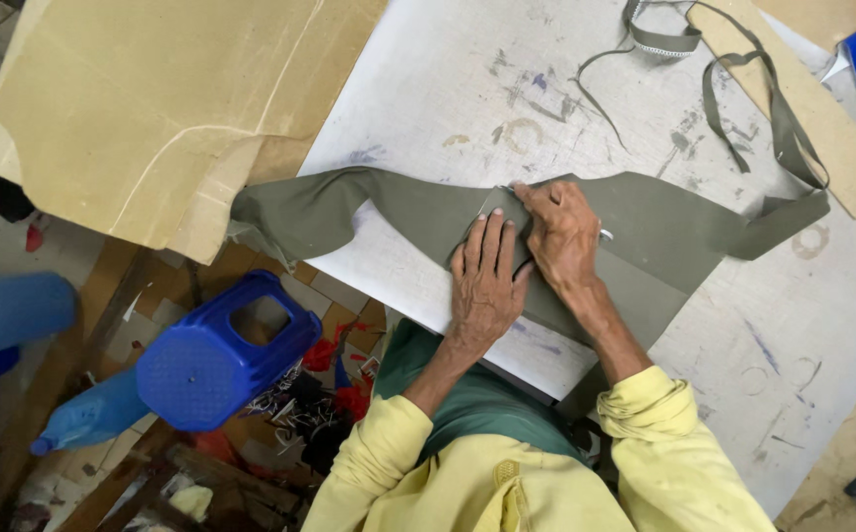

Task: The person lays out a large piece of gray fabric on a work table, uses a ruler and chalk to mark measurements, and then cuts the fabric with a utility knife. The person also uses a measuring tape to verify dimensions before cutting.

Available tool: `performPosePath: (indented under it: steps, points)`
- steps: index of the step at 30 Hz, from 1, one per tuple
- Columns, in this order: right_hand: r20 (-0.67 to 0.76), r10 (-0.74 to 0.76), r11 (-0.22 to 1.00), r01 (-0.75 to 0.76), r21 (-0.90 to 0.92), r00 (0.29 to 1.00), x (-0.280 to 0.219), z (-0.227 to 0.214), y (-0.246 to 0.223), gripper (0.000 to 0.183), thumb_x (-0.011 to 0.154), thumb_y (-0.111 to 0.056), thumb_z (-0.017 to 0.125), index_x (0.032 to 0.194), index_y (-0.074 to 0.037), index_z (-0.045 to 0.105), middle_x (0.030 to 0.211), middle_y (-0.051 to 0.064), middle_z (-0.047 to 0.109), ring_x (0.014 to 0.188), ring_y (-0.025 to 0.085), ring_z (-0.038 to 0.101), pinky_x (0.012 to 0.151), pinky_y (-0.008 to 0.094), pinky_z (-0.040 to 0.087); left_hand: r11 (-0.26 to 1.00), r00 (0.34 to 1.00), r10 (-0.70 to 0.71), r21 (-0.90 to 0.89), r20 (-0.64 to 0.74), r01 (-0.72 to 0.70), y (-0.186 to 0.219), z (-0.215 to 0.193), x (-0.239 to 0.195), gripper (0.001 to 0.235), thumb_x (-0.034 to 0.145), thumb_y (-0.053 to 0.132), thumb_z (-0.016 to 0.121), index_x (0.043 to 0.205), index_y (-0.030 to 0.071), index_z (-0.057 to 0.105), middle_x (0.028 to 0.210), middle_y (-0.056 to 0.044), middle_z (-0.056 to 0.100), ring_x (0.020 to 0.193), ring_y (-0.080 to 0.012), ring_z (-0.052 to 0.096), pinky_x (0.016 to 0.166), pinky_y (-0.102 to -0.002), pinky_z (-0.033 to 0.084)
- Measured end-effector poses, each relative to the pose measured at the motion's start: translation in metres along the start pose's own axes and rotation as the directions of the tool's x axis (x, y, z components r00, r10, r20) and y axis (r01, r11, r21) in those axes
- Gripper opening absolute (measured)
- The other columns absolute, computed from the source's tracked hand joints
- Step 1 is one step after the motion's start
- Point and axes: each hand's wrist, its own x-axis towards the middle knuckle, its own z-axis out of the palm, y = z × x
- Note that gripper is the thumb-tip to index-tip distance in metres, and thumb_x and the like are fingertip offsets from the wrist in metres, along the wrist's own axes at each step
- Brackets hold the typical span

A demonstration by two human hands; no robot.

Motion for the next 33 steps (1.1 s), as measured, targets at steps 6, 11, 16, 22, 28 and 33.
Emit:
performPosePath:
  steps: [6,11,16,22,28,33]
  points:
    - [-0.213,0.102,0.994,-0.093,0.055,0.972,-0.018,-0.043,0.035,0.015,0.100,0.002,0.069,0.114,0.000,0.072,0.095,0.011,0.070,0.082,0.020,0.065,0.069,0.036,0.052,0.999,1.000,0.022,0.023,-0.006,-0.022,-0.001,-0.003,0.002,0.064,0.100,0.031,0.067,0.150,-0.003,0.046,0.160,-0.021,0.039,0.148,-0.0369,0.037,0.115,-0.051,0.035]
    - [-0.492,0.415,0.898,-0.257,0.358,0.765,-0.060,-0.149,0.131,0.009,0.117,-0.008,0.058,0.122,-0.003,0.053,0.095,0.004,0.061,0.072,0.009,0.058,0.061,0.023,0.049,0.998,0.999,0.024,0.058,0.024,-0.026,-0.004,0.007,0.000,0.061,0.103,0.034,0.062,0.148,-0.003,0.046,0.160,-0.020,0.039,0.148,-0.0363,0.036,0.116,-0.051,0.033]
    - [-0.518,0.560,0.824,-0.371,0.428,0.647,-0.143,-0.207,0.184,0.009,0.115,-0.009,0.061,0.117,-0.005,0.054,0.094,0.002,0.059,0.069,0.007,0.052,0.059,0.022,0.044,0.996,0.999,0.021,0.086,0.036,-0.024,-0.008,0.018,-0.003,0.062,0.105,0.038,0.057,0.151,-0.001,0.044,0.162,-0.021,0.035,0.150,-0.0355,0.031,0.116,-0.054,0.030]
    - [-0.542,0.587,0.784,-0.591,0.192,0.601,-0.295,-0.216,0.182,0.016,0.116,-0.017,0.061,0.110,-0.003,0.056,0.090,0.004,0.061,0.076,0.012,0.058,0.070,0.029,0.050,0.991,0.999,0.022,0.133,0.032,-0.026,-0.009,0.025,-0.007,0.061,0.105,0.035,0.060,0.152,-0.001,0.046,0.165,-0.020,0.034,0.153,-0.0361,0.029,0.118,-0.056,0.028]
    - [-0.806,0.554,0.588,-0.784,0.202,0.208,-0.497,-0.297,0.164,0.017,0.112,-0.017,0.069,0.111,-0.002,0.060,0.097,0.009,0.064,0.074,0.015,0.051,0.065,0.032,0.044,0.991,0.998,0.040,0.128,0.054,-0.046,0.002,0.016,-0.010,0.058,0.110,0.029,0.058,0.156,-0.004,0.043,0.167,-0.024,0.034,0.156,-0.0410,0.027,0.122,-0.060,0.024]
    - [-0.411,0.811,0.381,-0.157,0.911,-0.417,-0.602,-0.317,0.179,0.020,0.113,-0.027,0.060,0.117,-0.010,0.068,0.097,0.009,0.064,0.053,0.009,0.042,0.045,0.025,0.037,0.988,0.994,0.090,0.122,0.066,-0.098,0.010,0.012,-0.014,0.054,0.118,0.026,0.055,0.158,-0.007,0.041,0.169,-0.026,0.034,0.157,-0.0428,0.027,0.123,-0.060,0.024]
